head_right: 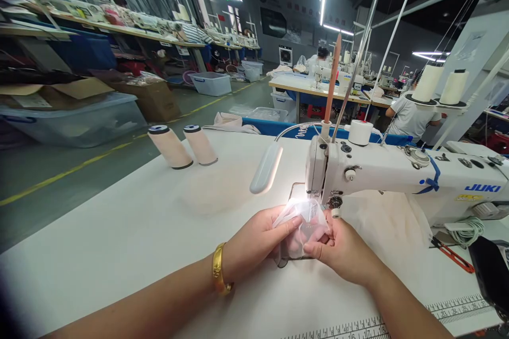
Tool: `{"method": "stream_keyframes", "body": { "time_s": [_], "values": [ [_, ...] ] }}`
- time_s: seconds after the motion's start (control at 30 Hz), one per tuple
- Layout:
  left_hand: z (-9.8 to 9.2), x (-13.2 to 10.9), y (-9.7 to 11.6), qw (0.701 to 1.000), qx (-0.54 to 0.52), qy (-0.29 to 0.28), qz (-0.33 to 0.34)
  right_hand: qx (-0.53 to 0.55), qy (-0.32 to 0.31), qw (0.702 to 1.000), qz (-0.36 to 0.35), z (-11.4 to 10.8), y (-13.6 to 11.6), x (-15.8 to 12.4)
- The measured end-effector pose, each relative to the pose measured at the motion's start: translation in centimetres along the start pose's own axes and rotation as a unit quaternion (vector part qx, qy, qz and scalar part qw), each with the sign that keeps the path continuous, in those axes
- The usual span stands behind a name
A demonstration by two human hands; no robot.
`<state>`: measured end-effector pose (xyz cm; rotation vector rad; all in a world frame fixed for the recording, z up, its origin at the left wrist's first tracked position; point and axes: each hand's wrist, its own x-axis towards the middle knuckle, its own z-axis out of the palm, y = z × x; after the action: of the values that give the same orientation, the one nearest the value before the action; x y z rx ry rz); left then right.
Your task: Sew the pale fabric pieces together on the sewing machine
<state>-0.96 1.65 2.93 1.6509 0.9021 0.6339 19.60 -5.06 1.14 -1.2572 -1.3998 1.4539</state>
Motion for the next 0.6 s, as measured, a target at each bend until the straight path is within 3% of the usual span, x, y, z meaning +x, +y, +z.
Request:
{"method": "stream_keyframes", "body": {
  "time_s": [0.17, 0.6],
  "values": [
    [0.11, 0.01, 0.08, 0.999, -0.021, 0.01, -0.024, 0.001, -0.007, 1.0, 0.012, 0.04, 0.23, -0.06],
    [0.29, -0.01, 0.19, 1.0, -0.004, 0.019, -0.007, -0.019, 0.0, 1.0, 0.005, 0.32, 0.22, -0.1]
  ]
}}
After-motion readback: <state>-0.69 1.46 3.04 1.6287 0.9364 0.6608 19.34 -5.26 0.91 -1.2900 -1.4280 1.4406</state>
